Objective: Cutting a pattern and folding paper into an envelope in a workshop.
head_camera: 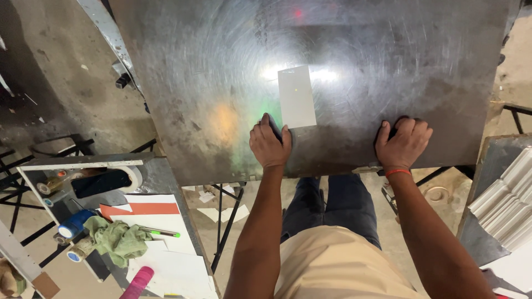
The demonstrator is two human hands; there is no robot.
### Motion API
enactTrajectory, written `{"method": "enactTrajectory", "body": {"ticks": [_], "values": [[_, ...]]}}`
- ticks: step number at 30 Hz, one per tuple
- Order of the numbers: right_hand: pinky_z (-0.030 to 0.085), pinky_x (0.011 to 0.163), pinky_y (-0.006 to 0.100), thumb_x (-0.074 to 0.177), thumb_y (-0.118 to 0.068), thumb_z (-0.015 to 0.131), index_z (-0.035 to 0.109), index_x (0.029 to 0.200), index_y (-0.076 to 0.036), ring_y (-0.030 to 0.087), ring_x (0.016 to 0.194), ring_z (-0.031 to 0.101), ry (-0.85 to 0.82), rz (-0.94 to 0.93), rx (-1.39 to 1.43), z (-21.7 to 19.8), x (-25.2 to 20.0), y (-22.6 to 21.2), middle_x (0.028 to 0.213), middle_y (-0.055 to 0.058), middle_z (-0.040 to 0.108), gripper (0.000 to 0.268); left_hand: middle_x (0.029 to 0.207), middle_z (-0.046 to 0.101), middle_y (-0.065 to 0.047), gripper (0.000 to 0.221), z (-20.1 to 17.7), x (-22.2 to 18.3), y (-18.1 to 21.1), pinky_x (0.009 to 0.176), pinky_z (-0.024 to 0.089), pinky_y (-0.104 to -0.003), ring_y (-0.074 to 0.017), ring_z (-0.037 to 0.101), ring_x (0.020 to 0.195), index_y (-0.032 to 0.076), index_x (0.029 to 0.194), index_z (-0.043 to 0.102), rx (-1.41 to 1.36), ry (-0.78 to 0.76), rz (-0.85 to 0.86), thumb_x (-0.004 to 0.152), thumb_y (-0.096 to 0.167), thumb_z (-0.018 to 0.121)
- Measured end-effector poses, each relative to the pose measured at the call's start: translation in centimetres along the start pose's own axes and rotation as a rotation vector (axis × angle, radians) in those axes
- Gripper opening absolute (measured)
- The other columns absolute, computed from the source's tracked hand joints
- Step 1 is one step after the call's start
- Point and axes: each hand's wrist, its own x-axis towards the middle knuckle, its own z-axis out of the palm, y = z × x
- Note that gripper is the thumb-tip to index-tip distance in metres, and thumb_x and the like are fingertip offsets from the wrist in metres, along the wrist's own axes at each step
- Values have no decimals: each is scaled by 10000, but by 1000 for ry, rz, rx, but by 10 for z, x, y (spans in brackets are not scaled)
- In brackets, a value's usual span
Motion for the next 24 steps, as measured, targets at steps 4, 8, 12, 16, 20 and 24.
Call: {"method": "enactTrajectory", "body": {"ticks": [4,8,12,16,20,24], "values": [[412,880,517,1028,-334,737,569,948,-68,392,1058,481,14,-2,25,-5,2,-5,1084,176,508,325,1157,622,-213,586,2,-2,-2,910,498,-529,-413,602,1099,12,1389,545,-14,-8,2,941,369,667],[412,889,522,1029,-317,743,571,951,-64,401,1052,483,33,-11,45,-8,4,-7,1082,181,513,316,1167,624,-219,601,-2,0,1,905,492,-534,-420,597,1092,8,1382,548,-17,-19,2,927,382,666],[415,897,520,1023,-297,751,571,963,-55,398,1045,486,46,-25,54,-11,4,-8,1086,187,512,307,1159,624,-205,582,-4,1,3,898,492,-533,-414,600,1071,12,1377,551,-22,-9,16,942,385,655],[419,896,518,1008,-296,758,573,970,-58,399,1037,489,52,-14,58,-10,4,-8,1081,187,513,304,1146,631,-194,560,-3,0,2,879,489,-530,-410,596,1031,10,1367,558,-35,-1,11,956,379,649],[420,899,523,1004,-302,765,568,985,-62,405,1048,493,60,-16,61,-9,3,-8,1084,186,515,311,1143,629,-197,550,-2,-3,-1,892,493,-535,-414,594,1029,12,1369,565,-25,-12,-1,967,379,635],[418,887,531,970,-344,779,573,1012,-67,416,1046,494,99,-29,85,-14,4,-9,1077,192,514,348,1149,631,-201,570,-1,-3,0,897,487,-539,-418,593,1037,12,1367,566,-39,5,18,964,411,628]]}}
